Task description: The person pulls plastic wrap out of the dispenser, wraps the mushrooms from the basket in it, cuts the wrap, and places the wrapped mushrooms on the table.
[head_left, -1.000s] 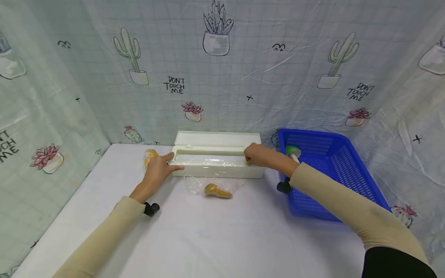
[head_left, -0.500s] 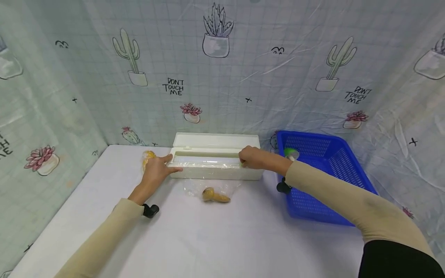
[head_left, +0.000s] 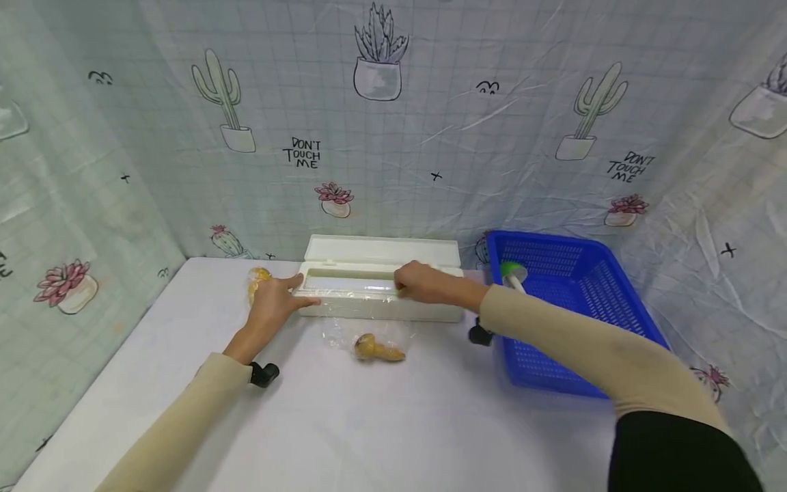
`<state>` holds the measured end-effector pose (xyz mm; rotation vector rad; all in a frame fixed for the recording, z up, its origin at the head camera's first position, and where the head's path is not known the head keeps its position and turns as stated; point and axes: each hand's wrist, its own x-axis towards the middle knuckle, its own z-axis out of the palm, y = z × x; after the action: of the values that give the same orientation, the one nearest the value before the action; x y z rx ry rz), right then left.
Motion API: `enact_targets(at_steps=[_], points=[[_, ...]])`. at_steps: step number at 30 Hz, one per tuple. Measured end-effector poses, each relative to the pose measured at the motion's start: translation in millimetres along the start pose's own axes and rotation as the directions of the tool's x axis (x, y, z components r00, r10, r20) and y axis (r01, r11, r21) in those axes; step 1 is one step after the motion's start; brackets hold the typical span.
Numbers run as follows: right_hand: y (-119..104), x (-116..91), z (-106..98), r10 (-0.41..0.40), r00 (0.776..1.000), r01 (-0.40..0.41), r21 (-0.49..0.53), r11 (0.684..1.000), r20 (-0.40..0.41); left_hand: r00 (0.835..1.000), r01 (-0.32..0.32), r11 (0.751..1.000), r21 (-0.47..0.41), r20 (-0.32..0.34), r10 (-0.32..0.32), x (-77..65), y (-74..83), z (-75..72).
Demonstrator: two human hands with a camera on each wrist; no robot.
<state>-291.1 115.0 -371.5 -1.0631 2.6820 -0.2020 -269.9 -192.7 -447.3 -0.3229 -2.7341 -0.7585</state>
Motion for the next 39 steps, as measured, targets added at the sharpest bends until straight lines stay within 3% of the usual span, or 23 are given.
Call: enact_targets(at_steps=[4, 8, 12, 17, 22, 26, 29, 33, 39], points=[[-37, 48, 13, -0.082, 0.997, 0.082, 0.016, 0.996, -0.002, 1.0, 0.013, 0.997, -0.071, -0.008, -0.013, -8.8, 8.0, 19.1], [-60, 78, 19, -0.096, 0.995, 0.095, 0.045, 0.995, 0.023, 0.998, 0.056, 0.978, -0.203, -0.002, -0.057, -19.2, 24.4, 39.8], [-68, 91, 13, -0.085, 0.996, 0.086, 0.097, 0.992, -0.013, 0.997, 0.069, 0.958, -0.279, 0.003, -0.071, -17.4, 34.3, 43.9], [-70, 94, 6, -0.048, 0.998, 0.055, 0.134, 0.989, -0.05, 0.996, 0.074, 0.955, -0.287, -0.024, -0.084, -13.3, 34.4, 38.6], [-68, 87, -1, -0.089, 0.995, 0.085, 0.113, 0.99, 0.033, 0.993, 0.112, 0.955, -0.276, 0.01, -0.114, -13.5, 28.4, 31.1], [-63, 66, -13, -0.085, 0.993, 0.083, 0.027, 0.996, 0.086, 0.995, 0.096, 0.972, -0.214, 0.0, -0.098, -10.9, 21.2, 23.7], [-57, 42, -19, -0.014, 0.997, 0.014, -0.002, 1.0, 0.078, 0.997, 0.072, 0.979, -0.189, 0.007, -0.072, -9.2, 16.3, 17.4], [-48, 12, -16, 0.078, 0.995, -0.078, -0.002, 0.997, 0.056, 0.997, 0.074, 0.972, -0.224, 0.052, -0.064, -8.4, 10.8, 7.9], [-40, -5, 0, 0.069, 0.997, -0.068, 0.013, 0.998, -0.039, 0.994, 0.075, 0.976, -0.202, 0.093, -0.057, -10.3, 6.2, -6.7]])
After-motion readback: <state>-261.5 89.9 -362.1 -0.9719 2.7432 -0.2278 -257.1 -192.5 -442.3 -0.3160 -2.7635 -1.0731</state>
